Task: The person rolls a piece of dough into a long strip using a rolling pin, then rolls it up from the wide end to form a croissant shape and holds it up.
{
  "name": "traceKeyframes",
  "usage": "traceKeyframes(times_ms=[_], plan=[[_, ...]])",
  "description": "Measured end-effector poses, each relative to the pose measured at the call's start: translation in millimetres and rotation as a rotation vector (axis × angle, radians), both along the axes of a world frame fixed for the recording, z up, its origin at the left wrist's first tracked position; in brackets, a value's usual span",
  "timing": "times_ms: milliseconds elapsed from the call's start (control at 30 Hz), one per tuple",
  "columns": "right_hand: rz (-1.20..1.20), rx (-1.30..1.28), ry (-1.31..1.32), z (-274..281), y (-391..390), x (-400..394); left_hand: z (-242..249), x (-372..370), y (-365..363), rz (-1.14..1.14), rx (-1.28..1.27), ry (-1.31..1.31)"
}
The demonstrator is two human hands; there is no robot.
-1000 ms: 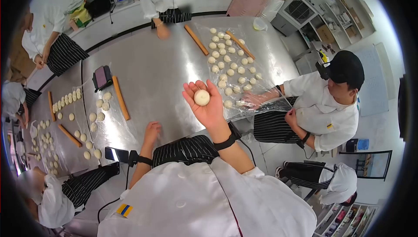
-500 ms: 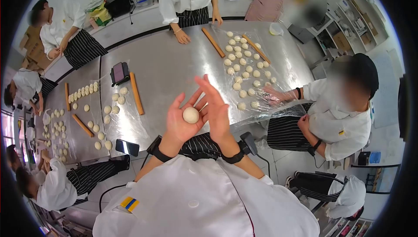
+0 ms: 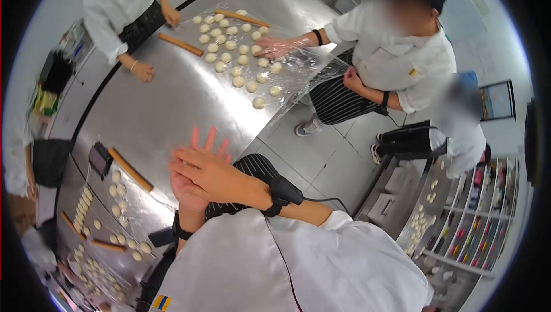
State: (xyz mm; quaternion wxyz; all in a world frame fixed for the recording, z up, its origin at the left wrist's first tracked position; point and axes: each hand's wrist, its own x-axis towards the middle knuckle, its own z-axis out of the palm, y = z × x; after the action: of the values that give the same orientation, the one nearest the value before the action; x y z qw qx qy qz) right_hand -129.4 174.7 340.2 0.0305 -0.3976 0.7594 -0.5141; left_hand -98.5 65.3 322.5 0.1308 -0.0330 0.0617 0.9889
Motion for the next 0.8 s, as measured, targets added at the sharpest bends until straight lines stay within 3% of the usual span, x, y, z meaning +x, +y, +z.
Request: traceKeyframes(times_ms=[100, 267, 333, 367, 400, 433, 467, 500, 567, 600, 667, 767, 800], plan=[[-0.159, -0.075, -0.105, -9.6, 18.8, -7.4, -3.5, -21.8, 15.4, -0.134, 0.082, -0.162], [-0.413, -0.309, -0.271, -23.3, 54.3, -23.9, -6.4, -57.6, 53.1, -0.293, -0.051, -0.314], [-0.47, -0.197, -0.586, -11.9, 89.7, -37.6, -18.2, -78.1, 63.2, -0.3, 0.02, -0.377], [-0.454, -0.198, -0.585, -18.4, 103.9, -49.5, -28.2, -89.8, 67.9, -0.302, 0.095, -0.448], [-0.491, -0.464, -0.816, -33.3, 116.4, -58.2, -47.2, -99.2, 70.5, -0.284, 0.091, -0.455], [-0.52, -0.732, -1.048, -45.9, 129.4, -65.8, -74.3, -110.1, 72.7, -0.365, -0.313, -0.36], [-0.524, -0.826, -1.128, -51.6, 148.2, -74.4, -97.2, -120.6, 77.6, -0.441, -0.716, -0.254], [-0.528, -0.92, -1.209, -57.5, 170.2, -81.1, -112.2, -126.4, 86.1, -0.426, -0.722, -0.263], [-0.573, -0.896, -1.262, -83.1, 215.7, -87.8, -137.3, -133.2, 110.2, -0.539, -2.15, 0.358], [-0.631, -0.865, -1.263, -100.2, 236.8, -90.2, -153.6, -134.4, 125.6, -0.541, -2.157, 0.334], [-0.682, -0.826, -1.293, -131.4, 276.4, -89.9, -184.0, -128.5, 159.4, -0.298, -2.444, 0.724], [-0.841, -0.829, -1.381, -161.6, 328.5, -85.1, -202.4, -132.5, 200.4, -0.161, -2.536, 0.776], [-0.895, -0.777, -1.388, -168.0, 342.9, -84.9, -200.6, -137.2, 209.4, -0.259, -2.569, 0.73]])
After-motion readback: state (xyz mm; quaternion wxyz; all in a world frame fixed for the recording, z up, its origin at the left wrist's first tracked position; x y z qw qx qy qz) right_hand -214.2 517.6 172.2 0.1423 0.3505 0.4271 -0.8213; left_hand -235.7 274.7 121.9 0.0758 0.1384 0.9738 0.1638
